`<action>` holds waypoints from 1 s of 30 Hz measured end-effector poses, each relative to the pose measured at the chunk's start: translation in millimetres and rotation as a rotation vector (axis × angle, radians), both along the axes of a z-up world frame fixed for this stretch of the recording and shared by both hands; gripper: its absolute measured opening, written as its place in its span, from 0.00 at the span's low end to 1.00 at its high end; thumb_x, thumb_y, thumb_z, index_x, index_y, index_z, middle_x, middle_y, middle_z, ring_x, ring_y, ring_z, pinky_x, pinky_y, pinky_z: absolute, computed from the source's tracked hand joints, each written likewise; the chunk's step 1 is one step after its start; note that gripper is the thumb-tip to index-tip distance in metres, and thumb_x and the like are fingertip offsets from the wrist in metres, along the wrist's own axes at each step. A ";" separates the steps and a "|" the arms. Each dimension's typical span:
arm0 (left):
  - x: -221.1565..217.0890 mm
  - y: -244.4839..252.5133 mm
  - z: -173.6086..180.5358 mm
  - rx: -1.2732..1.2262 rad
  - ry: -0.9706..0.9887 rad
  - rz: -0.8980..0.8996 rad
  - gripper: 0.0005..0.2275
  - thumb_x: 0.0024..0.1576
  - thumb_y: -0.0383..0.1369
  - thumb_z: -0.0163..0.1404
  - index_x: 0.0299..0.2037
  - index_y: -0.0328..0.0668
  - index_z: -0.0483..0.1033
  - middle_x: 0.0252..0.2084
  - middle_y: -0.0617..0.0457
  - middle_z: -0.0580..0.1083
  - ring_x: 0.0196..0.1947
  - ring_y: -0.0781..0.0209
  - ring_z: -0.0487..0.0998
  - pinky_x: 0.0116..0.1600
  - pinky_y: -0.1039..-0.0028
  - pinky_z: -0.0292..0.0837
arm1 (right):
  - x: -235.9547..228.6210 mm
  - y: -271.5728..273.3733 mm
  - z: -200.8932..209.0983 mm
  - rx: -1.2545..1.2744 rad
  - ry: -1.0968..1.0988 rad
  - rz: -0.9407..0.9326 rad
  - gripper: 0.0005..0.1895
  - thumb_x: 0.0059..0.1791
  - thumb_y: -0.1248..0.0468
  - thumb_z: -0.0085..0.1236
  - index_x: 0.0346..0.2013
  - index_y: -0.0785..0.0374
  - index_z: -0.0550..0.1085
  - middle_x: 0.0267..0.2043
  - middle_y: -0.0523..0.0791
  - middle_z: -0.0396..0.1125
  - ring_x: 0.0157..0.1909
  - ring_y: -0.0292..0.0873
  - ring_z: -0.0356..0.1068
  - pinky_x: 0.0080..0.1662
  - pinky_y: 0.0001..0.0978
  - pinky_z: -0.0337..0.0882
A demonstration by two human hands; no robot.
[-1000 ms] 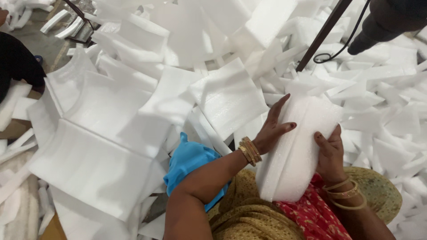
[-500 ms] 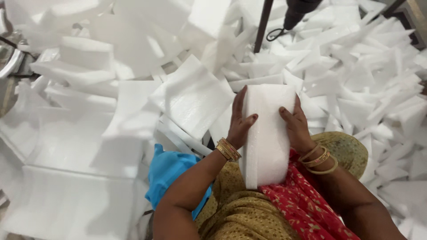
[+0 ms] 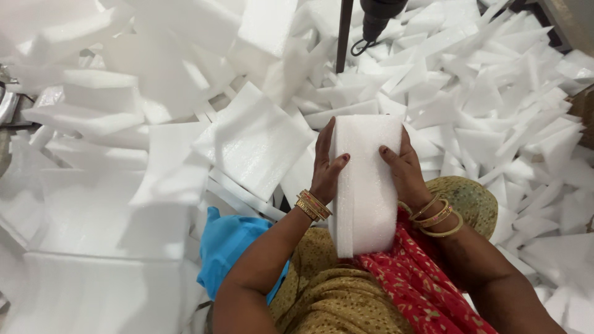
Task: The person sits on the floor amidst a pile of white foam sheets. They repeatedly pick up individual sheets, fold them in half, and place them into a growing stack on their lap.
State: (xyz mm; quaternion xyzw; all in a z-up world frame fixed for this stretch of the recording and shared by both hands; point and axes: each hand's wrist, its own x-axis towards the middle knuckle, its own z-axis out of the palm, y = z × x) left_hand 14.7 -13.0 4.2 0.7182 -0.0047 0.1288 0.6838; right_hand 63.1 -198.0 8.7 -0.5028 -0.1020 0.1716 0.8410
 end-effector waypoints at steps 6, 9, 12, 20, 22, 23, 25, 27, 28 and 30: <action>13.9 -7.1 -7.3 -0.033 -0.030 -0.042 0.38 0.55 0.42 0.47 0.78 0.50 0.48 0.77 0.43 0.53 0.78 0.45 0.53 0.77 0.52 0.53 | 12.5 -6.8 -4.4 -0.080 0.015 -0.004 0.32 0.58 0.63 0.45 0.76 0.61 0.48 0.67 0.49 0.61 0.65 0.41 0.65 0.62 0.36 0.71; 27.0 -13.1 -11.6 -0.071 -0.061 -0.048 0.37 0.56 0.40 0.45 0.79 0.48 0.49 0.77 0.43 0.54 0.78 0.45 0.54 0.78 0.55 0.53 | 29.9 -11.0 -9.4 -0.087 0.014 0.038 0.28 0.57 0.61 0.44 0.72 0.62 0.52 0.63 0.50 0.63 0.60 0.44 0.67 0.57 0.40 0.74; 45.5 -21.8 -12.3 -0.311 -0.034 -0.107 0.36 0.56 0.37 0.44 0.78 0.48 0.47 0.77 0.44 0.54 0.76 0.46 0.56 0.75 0.57 0.56 | 51.6 -9.9 -18.1 -0.073 0.040 0.031 0.27 0.58 0.60 0.45 0.70 0.62 0.53 0.63 0.49 0.63 0.60 0.43 0.67 0.58 0.39 0.73; 127.2 -26.1 -16.1 -0.904 0.106 -0.259 0.31 0.63 0.49 0.41 0.74 0.46 0.51 0.68 0.43 0.63 0.61 0.50 0.70 0.62 0.61 0.71 | 131.7 10.4 -14.2 -0.073 -0.007 0.049 0.26 0.57 0.54 0.48 0.64 0.66 0.62 0.58 0.46 0.67 0.57 0.38 0.68 0.58 0.30 0.71; 163.7 -21.0 -12.7 -1.079 0.164 -0.367 0.34 0.67 0.56 0.41 0.72 0.34 0.59 0.62 0.39 0.69 0.57 0.49 0.74 0.61 0.62 0.73 | 160.6 20.4 -6.4 -0.141 -0.023 0.027 0.25 0.56 0.52 0.49 0.61 0.66 0.65 0.55 0.44 0.69 0.54 0.36 0.68 0.56 0.28 0.71; 176.9 -17.2 -8.3 -1.065 0.169 -0.348 0.34 0.64 0.58 0.41 0.70 0.36 0.61 0.60 0.40 0.70 0.55 0.49 0.75 0.59 0.62 0.73 | 174.3 25.0 -2.3 -0.255 -0.040 -0.013 0.25 0.57 0.50 0.49 0.59 0.67 0.68 0.52 0.44 0.70 0.51 0.36 0.67 0.54 0.27 0.70; 197.5 -10.4 5.1 -1.039 0.179 -0.306 0.34 0.59 0.61 0.40 0.65 0.40 0.64 0.56 0.44 0.73 0.52 0.50 0.76 0.56 0.62 0.75 | 199.7 31.9 6.5 -0.371 -0.050 -0.055 0.25 0.57 0.48 0.50 0.55 0.68 0.71 0.49 0.43 0.71 0.47 0.34 0.67 0.51 0.26 0.70; 212.2 -8.3 19.7 -1.022 0.266 -0.258 0.36 0.58 0.62 0.40 0.64 0.38 0.65 0.54 0.43 0.73 0.49 0.49 0.77 0.54 0.61 0.75 | 214.9 38.4 16.4 -0.374 -0.039 -0.057 0.25 0.56 0.47 0.51 0.53 0.66 0.72 0.47 0.41 0.71 0.45 0.32 0.67 0.48 0.24 0.70; 212.8 -6.7 22.9 -1.014 0.311 -0.230 0.37 0.58 0.63 0.41 0.64 0.36 0.66 0.53 0.42 0.73 0.48 0.49 0.77 0.53 0.61 0.76 | 212.4 37.8 19.5 -0.387 -0.035 -0.052 0.25 0.57 0.47 0.50 0.53 0.66 0.73 0.45 0.41 0.70 0.44 0.32 0.67 0.47 0.24 0.70; 207.5 -13.5 22.3 -1.072 0.218 -0.285 0.35 0.60 0.61 0.41 0.64 0.35 0.65 0.53 0.42 0.73 0.49 0.49 0.77 0.54 0.62 0.76 | 205.1 30.7 32.1 -0.415 -0.028 -0.041 0.25 0.58 0.46 0.49 0.53 0.67 0.73 0.43 0.41 0.70 0.41 0.32 0.67 0.45 0.25 0.69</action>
